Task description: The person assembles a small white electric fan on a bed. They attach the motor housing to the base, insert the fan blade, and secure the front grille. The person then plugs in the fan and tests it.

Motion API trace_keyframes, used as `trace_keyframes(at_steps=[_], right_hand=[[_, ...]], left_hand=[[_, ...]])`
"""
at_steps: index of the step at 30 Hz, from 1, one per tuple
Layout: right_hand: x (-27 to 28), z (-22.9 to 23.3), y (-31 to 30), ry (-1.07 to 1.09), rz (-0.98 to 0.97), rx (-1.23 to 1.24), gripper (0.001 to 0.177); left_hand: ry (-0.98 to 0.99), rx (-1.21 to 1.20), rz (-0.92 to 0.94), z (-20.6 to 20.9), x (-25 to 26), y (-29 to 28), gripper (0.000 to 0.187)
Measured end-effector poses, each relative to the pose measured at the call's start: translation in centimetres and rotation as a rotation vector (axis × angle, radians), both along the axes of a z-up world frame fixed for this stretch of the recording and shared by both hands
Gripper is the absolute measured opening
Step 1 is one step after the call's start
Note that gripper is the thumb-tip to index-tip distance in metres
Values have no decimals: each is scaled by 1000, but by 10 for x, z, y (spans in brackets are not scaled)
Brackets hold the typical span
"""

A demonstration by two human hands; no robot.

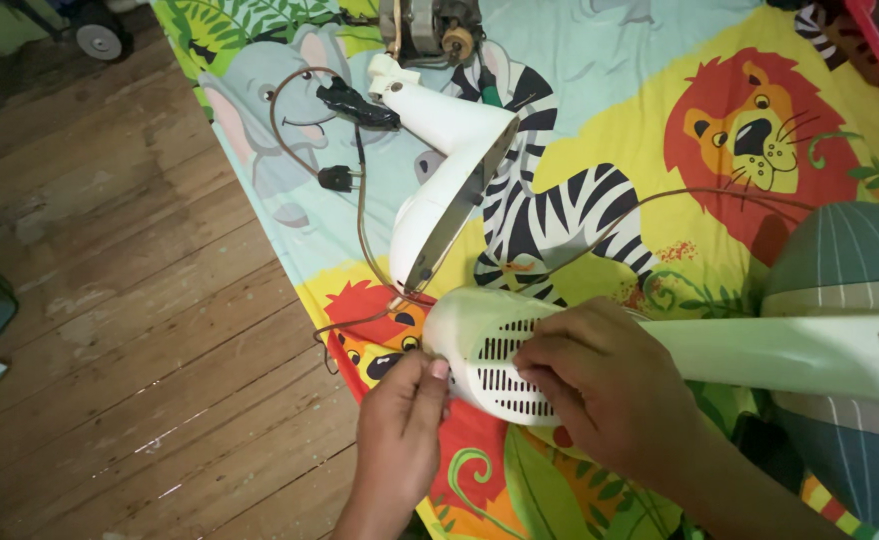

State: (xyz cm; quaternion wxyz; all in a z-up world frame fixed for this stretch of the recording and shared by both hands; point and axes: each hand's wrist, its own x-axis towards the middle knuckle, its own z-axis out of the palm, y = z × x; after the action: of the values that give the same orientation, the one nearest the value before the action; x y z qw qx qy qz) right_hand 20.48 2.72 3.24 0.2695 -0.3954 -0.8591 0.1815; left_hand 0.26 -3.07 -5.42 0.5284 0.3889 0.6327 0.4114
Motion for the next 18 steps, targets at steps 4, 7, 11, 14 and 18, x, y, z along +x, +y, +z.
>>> trace_keyframes(at_steps=[4,7,11,14,18], right_hand=[[2,1,2,6,-10,-35,15],[4,4,4,0,-20,-66,14],[5,7,6,17,-53,-124,12],[3,9,8,20,-81,-201,10],[2,12,14,-70,-62,-216,8]], left_hand=[[84,30,-8,5,2,2,31],[50,112,16,6,6,2,31],[52,78,36,8,8,1,31],[74,55,36,8,8,2,32],[29,58,24,7,6,3,32]])
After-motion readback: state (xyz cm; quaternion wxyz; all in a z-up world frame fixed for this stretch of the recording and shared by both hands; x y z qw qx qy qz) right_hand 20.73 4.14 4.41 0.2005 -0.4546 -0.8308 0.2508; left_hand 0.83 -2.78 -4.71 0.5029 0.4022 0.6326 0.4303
